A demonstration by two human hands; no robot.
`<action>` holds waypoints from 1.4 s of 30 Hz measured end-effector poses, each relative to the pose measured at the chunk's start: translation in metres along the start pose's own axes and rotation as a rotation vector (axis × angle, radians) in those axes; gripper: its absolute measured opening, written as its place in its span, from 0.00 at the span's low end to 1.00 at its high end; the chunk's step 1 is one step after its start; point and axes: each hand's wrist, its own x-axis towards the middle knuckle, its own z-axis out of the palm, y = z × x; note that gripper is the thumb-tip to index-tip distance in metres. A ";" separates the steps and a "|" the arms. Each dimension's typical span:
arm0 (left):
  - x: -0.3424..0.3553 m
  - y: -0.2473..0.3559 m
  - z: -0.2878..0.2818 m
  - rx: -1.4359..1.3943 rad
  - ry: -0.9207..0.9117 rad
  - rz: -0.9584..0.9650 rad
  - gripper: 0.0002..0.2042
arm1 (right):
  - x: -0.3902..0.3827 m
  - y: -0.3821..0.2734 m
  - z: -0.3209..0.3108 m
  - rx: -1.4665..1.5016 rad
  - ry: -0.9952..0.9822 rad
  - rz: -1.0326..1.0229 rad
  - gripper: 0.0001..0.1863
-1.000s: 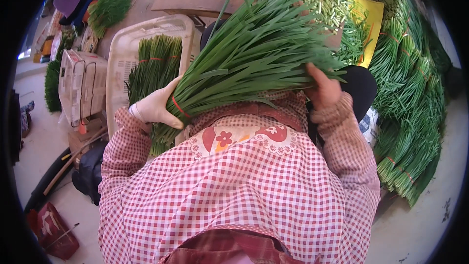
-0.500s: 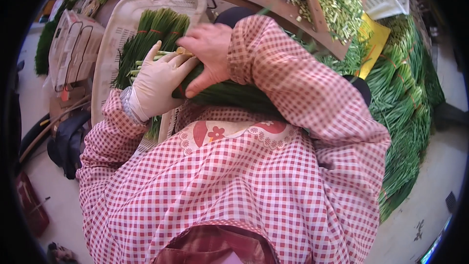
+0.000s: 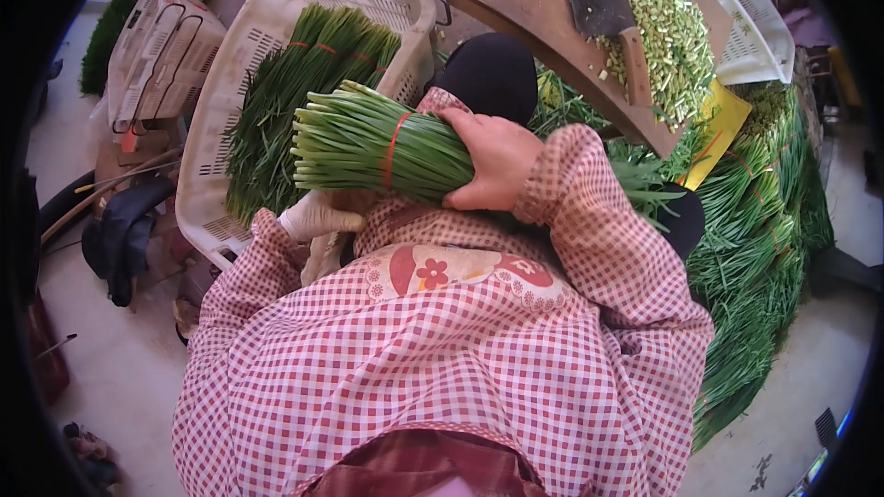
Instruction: The person trims the root ends of garlic chive bundles using a large knife on a wooden block, secures the trimmed bundles with red bands, and then places them into a white plastic crate.
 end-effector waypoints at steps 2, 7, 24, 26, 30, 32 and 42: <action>0.016 0.018 0.006 -0.305 0.202 0.417 0.37 | -0.004 0.004 0.000 0.084 0.047 -0.033 0.49; 0.064 0.044 -0.012 -0.149 0.227 0.652 0.42 | -0.028 -0.007 -0.024 -0.050 0.386 -0.192 0.48; 0.096 0.179 0.097 -0.227 -0.413 0.655 0.42 | -0.085 -0.035 -0.059 0.226 0.781 -0.478 0.79; 0.093 0.183 0.100 -0.316 -0.433 0.554 0.46 | -0.090 -0.040 -0.055 0.231 0.780 -0.469 0.79; 0.095 0.180 0.114 -0.513 -0.414 0.713 0.60 | -0.096 -0.043 -0.057 0.304 0.796 -0.455 0.70; 0.090 0.180 0.119 -0.608 -0.339 0.689 0.59 | -0.101 -0.052 -0.062 0.191 0.770 -0.393 0.58; 0.060 0.310 0.119 -0.352 -0.509 1.061 0.29 | -0.113 -0.068 -0.126 0.111 1.149 -0.824 0.54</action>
